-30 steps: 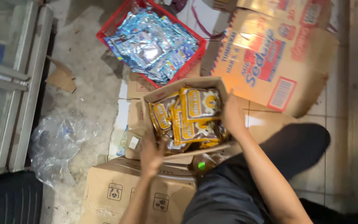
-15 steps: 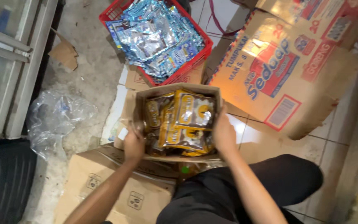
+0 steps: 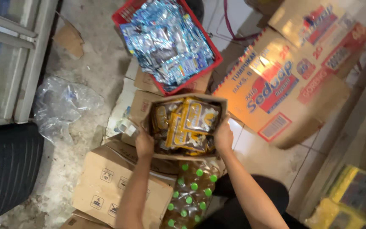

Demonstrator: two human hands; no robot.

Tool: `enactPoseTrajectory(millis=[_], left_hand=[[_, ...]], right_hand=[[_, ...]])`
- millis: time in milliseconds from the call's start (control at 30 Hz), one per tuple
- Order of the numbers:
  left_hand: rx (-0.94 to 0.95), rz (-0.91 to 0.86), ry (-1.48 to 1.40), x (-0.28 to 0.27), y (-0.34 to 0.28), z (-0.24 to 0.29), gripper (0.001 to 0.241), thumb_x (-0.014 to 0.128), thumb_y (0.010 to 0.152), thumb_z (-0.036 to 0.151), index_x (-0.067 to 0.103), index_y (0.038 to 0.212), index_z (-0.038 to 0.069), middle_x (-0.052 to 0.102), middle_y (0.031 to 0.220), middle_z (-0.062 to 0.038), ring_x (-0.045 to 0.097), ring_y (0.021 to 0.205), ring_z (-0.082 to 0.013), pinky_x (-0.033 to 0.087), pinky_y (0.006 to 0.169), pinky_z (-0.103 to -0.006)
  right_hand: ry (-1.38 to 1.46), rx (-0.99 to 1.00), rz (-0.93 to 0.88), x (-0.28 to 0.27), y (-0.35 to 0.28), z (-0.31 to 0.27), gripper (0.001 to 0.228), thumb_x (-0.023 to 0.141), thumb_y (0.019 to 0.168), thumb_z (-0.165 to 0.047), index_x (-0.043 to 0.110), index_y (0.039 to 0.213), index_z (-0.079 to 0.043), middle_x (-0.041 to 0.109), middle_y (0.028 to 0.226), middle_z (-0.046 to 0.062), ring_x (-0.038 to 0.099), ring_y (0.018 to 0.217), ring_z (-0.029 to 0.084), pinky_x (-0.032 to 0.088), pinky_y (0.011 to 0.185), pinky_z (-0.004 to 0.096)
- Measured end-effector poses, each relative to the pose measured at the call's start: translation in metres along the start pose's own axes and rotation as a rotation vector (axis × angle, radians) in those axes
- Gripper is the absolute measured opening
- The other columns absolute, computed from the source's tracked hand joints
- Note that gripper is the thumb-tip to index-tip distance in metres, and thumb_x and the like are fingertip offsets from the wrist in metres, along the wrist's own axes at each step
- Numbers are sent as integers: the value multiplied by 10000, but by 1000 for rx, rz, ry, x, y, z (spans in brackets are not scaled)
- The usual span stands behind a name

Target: The person picks up green detergent pouches and brown coffee packets from boxes and places them onto shelves, organizing them by brand and type.

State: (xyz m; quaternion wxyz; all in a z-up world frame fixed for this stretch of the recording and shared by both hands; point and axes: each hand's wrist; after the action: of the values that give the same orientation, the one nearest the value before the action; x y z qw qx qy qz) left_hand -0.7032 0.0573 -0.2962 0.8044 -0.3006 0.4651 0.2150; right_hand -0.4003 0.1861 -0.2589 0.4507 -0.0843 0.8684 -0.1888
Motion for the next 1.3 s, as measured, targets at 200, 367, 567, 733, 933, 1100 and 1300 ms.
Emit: enactPoseTrajectory(millis=[200, 367, 567, 733, 933, 1100, 1300], left_hand=[[-67, -19, 14, -4, 0, 15, 665, 532, 915, 58, 333, 1550, 71, 696, 880, -317, 678, 806, -506, 534, 748, -596], [-92, -7, -18, 0, -12, 19, 692, 523, 915, 49, 332, 1573, 145, 710, 895, -293, 685, 835, -495, 530, 751, -599], [-2, 2, -140, -29, -48, 51, 386, 589, 903, 154, 505, 1269, 64, 705, 874, -275, 676, 824, -479, 540, 724, -565], [-27, -72, -152, -78, -152, 84, 254, 552, 996, 209, 646, 1089, -9, 697, 903, -281, 664, 864, -488, 514, 749, -577], [-69, -145, -493, -148, -262, 150, 425, 558, 925, 292, 670, 1199, -13, 739, 948, -263, 716, 870, -410, 557, 752, -488], [-95, -239, -557, -206, -312, 182, 482, 573, 932, 425, 732, 1151, 27, 798, 914, -203, 786, 860, -294, 589, 765, -410], [-95, -274, -502, -277, -295, 233, 563, 584, 921, 557, 772, 1113, 62, 794, 841, -210, 773, 808, -304, 578, 760, -400]], right_hand=[[-23, 87, 9, -9, -6, -8, 470, 423, 993, -108, 307, 1441, -27, 669, 1064, 314, 664, 871, 525, 513, 730, 608], [0, -5, 32, 2, -5, 30, 474, 566, 1000, -208, 358, 1358, 22, 684, 910, 311, 648, 819, 544, 499, 702, 617], [58, -127, 40, -44, -52, 42, 226, 667, 917, -200, 657, 958, 22, 672, 856, 315, 641, 868, 521, 519, 742, 573], [59, 18, -13, -148, -134, 55, 274, 729, 803, -171, 699, 1037, -31, 732, 944, 246, 701, 939, 442, 559, 830, 500], [-153, 342, -20, -277, -235, 62, 404, 643, 910, -486, 790, 1060, -141, 760, 943, 220, 717, 973, 425, 576, 835, 508], [-168, 350, 85, -370, -272, 46, 417, 650, 915, -525, 805, 1061, -166, 754, 927, 215, 715, 954, 433, 579, 840, 511], [-60, 65, 243, -466, -270, -17, 299, 663, 868, -344, 785, 1085, -178, 740, 841, 195, 708, 840, 415, 565, 744, 504]])
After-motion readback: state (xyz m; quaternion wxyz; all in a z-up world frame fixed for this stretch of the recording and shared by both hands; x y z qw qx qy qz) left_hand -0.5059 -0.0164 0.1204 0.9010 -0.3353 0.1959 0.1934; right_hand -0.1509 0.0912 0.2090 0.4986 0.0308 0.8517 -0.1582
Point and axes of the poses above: each hand's wrist, its own y-axis towards the middle knuckle, its own x-axis out of the palm, z = x × y
